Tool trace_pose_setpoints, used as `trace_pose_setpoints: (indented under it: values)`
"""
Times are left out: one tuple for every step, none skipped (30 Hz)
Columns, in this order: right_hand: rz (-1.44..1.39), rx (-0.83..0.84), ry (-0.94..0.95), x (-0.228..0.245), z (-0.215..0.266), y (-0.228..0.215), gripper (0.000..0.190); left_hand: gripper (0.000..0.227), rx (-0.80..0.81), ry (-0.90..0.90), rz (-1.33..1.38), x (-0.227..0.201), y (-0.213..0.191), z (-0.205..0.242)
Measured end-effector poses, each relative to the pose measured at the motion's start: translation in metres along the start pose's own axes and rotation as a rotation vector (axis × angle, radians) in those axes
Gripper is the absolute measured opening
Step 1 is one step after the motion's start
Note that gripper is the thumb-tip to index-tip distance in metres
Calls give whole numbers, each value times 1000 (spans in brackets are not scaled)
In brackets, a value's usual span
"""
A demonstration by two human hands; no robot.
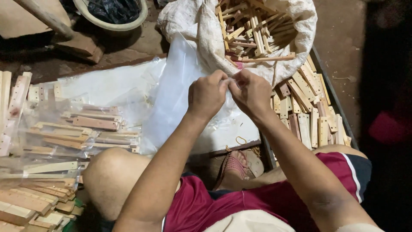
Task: The person places wooden pieces into plastic bags and closes them.
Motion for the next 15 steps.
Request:
trace_pose_setpoints:
  values:
    - [2, 5, 2, -3, -2, -2, 18, 7, 3, -5, 2, 0, -3, 2]
    - [34, -3, 21, -7, -4, -4, 16, 6, 10, -5, -114, 1, -5, 3]
    - [67, -15, 38, -11, -8, -7, 18, 8, 14, -1, -228, 0, -7, 3]
    - [70, -14, 39, -14, -9, -3, 18, 8, 15, -3, -225, 1, -10, 3]
    - [62, 25, 27, -19, -8, 1, 20, 9, 18, -40, -172, 1, -10, 3]
    - [53, 64, 17, -25, -7, 4, 22, 10, 21, -77, -119, 1, -10, 3]
    - [55, 58, 28, -19, -4, -2, 22, 10, 29, -68, -113, -2, -11, 3]
    - [-73, 159, 45, -14, 0, -7, 26, 10, 30, -103, -72, -4, -12, 3]
    - [-205, 261, 57, -7, 4, -10, 31, 10, 29, -140, -35, -5, -14, 4]
    - [-206, 255, 64, -10, 0, -18, 31, 10, 35, -134, -33, -1, -13, 2]
    - [-424, 294, 103, -16, -1, -26, 26, 13, 28, -171, 30, 2, -10, 1]
    - [-643, 328, 141, -21, -3, -34, 34, 17, 21, -210, 94, 6, -7, 1]
    - [-642, 319, 151, -56, -17, -27, 34, 17, 31, -203, 99, 4, -7, 1]
    - [-551, 179, 182, -92, -32, -22, 26, 18, 21, -212, 120, 2, -7, 1]
    - [-458, 40, 211, -128, -45, -18, 19, 19, 10, -220, 140, 0, -8, 1]
Point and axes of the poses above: each hand's wrist, its own z-axis away from the middle knuckle, its own y-axis out of the palm, x = y × z, the point moved 2 cm from there along -z, towards the middle knuckle, and after that the axes turned 9 degrees about y, right-handed, at the moved point
